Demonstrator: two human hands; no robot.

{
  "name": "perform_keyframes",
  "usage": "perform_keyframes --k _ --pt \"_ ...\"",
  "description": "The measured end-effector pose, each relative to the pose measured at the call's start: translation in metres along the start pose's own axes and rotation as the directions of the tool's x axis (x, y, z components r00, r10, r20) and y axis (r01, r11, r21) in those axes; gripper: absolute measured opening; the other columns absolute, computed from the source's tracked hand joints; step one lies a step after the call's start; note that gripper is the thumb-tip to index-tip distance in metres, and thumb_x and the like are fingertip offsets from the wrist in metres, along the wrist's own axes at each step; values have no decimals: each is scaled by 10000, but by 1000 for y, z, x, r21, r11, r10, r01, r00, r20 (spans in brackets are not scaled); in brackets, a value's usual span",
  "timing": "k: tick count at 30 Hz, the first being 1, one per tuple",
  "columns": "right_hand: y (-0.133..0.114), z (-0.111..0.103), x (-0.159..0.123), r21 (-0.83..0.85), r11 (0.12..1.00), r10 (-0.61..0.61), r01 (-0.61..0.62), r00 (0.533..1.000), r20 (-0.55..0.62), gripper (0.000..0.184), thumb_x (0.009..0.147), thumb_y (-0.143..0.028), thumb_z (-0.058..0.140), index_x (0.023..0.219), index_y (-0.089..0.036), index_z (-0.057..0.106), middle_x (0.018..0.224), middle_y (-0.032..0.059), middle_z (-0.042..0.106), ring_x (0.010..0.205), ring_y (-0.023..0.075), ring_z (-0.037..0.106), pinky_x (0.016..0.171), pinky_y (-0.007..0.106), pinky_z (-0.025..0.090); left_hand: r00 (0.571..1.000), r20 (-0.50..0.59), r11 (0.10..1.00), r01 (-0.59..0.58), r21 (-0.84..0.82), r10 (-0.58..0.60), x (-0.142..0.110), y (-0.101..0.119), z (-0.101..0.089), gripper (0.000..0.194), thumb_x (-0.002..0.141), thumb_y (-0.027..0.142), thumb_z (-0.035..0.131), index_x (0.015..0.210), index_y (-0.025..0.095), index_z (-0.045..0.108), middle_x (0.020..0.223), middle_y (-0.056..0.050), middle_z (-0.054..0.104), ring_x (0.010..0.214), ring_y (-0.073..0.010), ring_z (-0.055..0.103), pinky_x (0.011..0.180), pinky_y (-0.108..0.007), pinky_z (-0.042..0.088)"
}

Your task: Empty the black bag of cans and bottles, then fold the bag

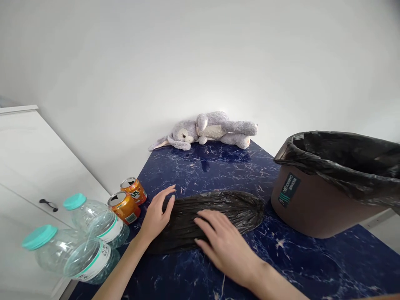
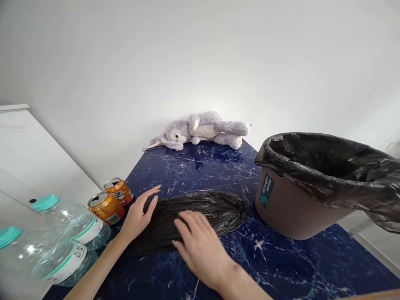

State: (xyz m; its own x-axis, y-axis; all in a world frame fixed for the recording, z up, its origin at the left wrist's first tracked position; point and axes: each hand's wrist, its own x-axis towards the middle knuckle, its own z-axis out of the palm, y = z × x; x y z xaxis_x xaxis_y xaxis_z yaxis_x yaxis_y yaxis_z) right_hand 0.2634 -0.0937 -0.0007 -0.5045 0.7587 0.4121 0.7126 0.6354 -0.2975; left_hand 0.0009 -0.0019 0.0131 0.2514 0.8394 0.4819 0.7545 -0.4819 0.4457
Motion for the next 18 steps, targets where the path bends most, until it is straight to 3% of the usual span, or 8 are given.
perform_keyframes --k 4,8,10,12,14,16,18 --pt "-44 21 25 9 998 -61 61 997 39 273 1030 -226 621 1297 -171 648 1300 106 685 1219 293 636 1091 485 541 996 -56 995 71 -74 -75 2 3 -7 368 1111 462 440 1298 237 663 1414 -78 718 1342 -269 656 1203 -461 466" --pt "-52 34 35 -1 998 -56 57 993 102 186 920 -25 621 1063 -125 684 1146 133 696 1062 310 663 932 483 576 990 -86 988 97 -117 -108 2 6 -13 376 1107 476 451 1238 227 701 1338 -81 752 1277 -267 686 1146 -425 502" --pt "-49 28 30 21 998 -56 54 990 126 191 915 6 600 1021 -134 676 1099 115 703 1018 293 667 904 463 578 994 -29 984 97 -149 -102 3 7 -17 375 1102 484 469 1219 229 718 1329 -76 754 1247 -263 697 1125 -409 517" --pt "-45 12 19 73 996 -71 60 986 153 149 961 -40 614 986 -180 661 1052 55 718 978 235 680 895 384 584 992 97 974 99 -202 -81 4 9 -20 370 1098 488 487 1203 239 738 1308 -67 764 1231 -262 705 1118 -402 525" --pt "-39 -8 2 245 969 -76 29 980 184 122 993 -104 647 977 -225 653 1045 -6 738 969 165 702 888 269 578 975 218 965 97 -246 -42 4 12 -22 354 1095 481 500 1196 255 753 1276 -51 777 1223 -262 711 1123 -403 525" --pt "-33 -26 -19 559 824 -40 -91 975 217 103 1015 -155 642 1013 -253 674 1102 -23 760 1007 129 729 907 204 570 960 279 962 81 -262 -5 2 15 -20 327 1093 456 511 1201 267 755 1253 -37 785 1214 -257 718 1122 -403 527" --pt "-26 -39 -41 781 585 17 -218 966 257 75 1045 -284 629 1033 -268 702 1140 0 774 1045 146 748 941 222 581 952 304 964 44 -261 39 -2 20 -13 295 1090 411 522 1231 266 737 1268 -41 780 1215 -251 718 1122 -408 531"
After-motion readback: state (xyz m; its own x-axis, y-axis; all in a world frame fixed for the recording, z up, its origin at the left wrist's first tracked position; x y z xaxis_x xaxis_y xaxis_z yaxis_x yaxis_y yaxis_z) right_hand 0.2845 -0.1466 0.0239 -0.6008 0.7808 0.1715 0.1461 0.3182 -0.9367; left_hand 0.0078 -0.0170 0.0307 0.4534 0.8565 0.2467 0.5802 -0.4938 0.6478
